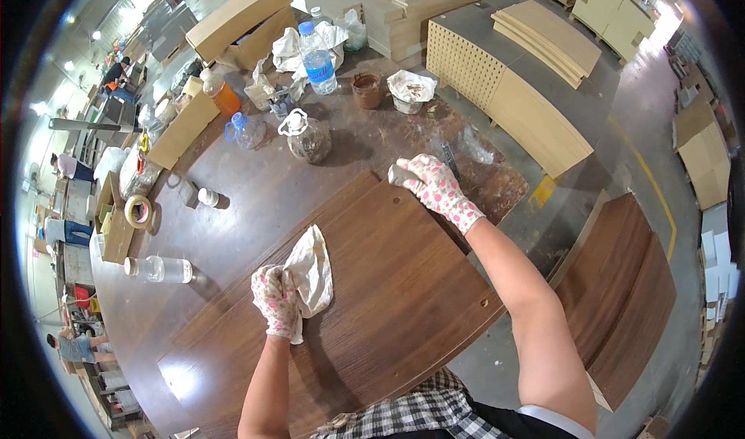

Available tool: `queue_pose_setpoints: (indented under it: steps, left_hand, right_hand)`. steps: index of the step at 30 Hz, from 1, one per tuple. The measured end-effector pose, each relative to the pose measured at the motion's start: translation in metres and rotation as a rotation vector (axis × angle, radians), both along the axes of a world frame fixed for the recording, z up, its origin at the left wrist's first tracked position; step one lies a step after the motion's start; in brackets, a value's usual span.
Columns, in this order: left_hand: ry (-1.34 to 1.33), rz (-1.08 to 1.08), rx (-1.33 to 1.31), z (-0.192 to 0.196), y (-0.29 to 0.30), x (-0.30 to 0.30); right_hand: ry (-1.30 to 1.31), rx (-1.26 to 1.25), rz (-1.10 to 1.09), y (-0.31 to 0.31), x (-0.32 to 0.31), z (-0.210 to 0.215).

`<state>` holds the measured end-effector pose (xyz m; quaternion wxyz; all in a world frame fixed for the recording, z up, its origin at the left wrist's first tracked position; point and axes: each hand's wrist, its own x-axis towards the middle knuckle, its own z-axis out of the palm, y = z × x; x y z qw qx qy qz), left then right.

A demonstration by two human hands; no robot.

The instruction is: The person wipes the surface of a large wooden board and a smaller wooden panel with a cloth, and handles a small wooden block on a workbench.

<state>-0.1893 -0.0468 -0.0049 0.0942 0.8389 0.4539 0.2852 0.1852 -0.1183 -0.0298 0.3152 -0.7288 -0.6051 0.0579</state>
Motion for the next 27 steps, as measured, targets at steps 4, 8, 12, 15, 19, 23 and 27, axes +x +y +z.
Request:
queue_pose_setpoints:
  steps: [4,8,12,15,19,23,27]
  left_hand:
    - [-0.012,-0.018,0.015,0.000,0.001,-0.002]
    - [0.021,-0.001,-0.001,0.002,-0.002,-0.002]
    - [0.007,-0.017,0.023,0.001,-0.002,-0.002]
    - [0.033,-0.004,0.026,0.001,-0.001,-0.003]
    - [0.042,-0.004,0.009,0.003,-0.001,-0.001]
    - [0.034,0.005,0.026,-0.001,0.000,-0.004]
    - [0.021,-0.002,0.004,0.001,0.000,-0.004]
  right_hand:
    - [0.047,-0.072,-0.052,-0.001,0.009,0.019]
    - [-0.052,0.000,0.020,-0.002,-0.004,0.023]
    - [0.031,-0.022,-0.059,0.007,0.000,0.016]
    - [0.025,-0.017,-0.012,0.005,0.000,0.026]
    - [-0.043,-0.023,-0.037,0.008,-0.005,0.012]
    - [0.042,0.031,-0.043,0.004,-0.002,0.023]
    - [0.063,0.099,0.005,-0.013,0.002,0.020]
